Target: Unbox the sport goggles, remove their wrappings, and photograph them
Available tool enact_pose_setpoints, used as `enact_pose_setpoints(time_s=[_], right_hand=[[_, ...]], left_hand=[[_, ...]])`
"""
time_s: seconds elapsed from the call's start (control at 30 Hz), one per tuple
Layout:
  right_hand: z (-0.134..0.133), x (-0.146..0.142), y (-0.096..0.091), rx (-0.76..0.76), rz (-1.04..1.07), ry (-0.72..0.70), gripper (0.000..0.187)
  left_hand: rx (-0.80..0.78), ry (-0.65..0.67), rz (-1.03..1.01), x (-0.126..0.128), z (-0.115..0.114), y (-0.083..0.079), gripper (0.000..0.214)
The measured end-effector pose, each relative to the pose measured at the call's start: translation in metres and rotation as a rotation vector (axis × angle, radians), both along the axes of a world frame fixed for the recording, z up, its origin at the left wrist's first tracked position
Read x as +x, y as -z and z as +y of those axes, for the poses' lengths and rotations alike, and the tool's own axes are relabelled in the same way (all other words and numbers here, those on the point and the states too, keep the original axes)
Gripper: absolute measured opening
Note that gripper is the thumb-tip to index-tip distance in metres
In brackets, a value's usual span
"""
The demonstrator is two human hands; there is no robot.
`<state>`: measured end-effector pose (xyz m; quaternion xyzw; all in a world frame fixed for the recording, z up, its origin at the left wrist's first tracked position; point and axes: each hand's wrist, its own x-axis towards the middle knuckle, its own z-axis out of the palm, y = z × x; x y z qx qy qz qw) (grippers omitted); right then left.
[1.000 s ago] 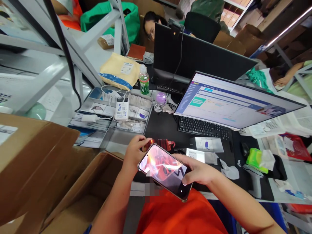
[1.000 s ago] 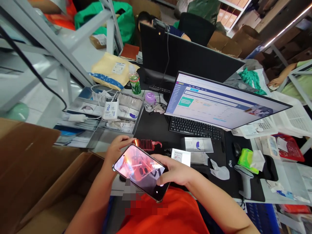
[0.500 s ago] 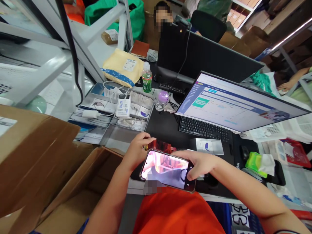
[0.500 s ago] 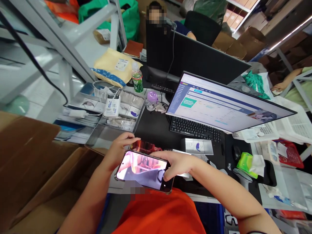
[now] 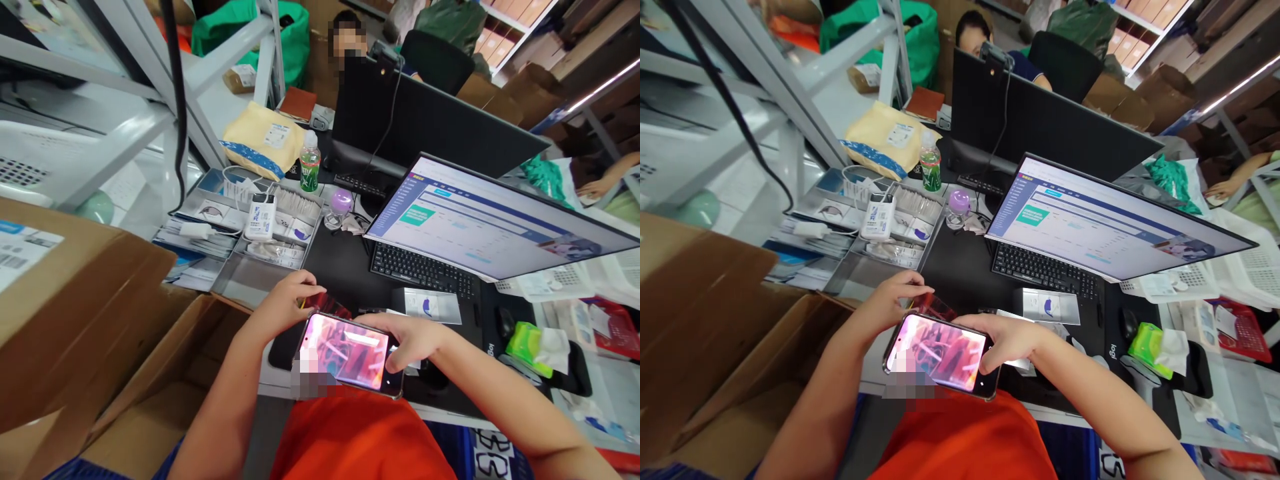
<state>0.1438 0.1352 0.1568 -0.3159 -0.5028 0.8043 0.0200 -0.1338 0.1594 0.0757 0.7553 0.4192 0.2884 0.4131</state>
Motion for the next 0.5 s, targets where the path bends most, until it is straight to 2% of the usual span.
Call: enact_pose_setpoints(time_s=[0.23, 0.5], right_hand=[[-0.0034, -0.0004, 0.0036, -0.002, 0.019, -0.013, 0.068], [-0.0071, 0.0007, -0.0008, 0.008, 0.002, -0.003, 0.069]], left_hand=[[0.011, 0.049, -0.003, 0.0001, -0.0003, -0.0026, 0.018], [-0.011, 0.055, -0.019, 0.0021, -0.0008, -0.0041, 0.02]])
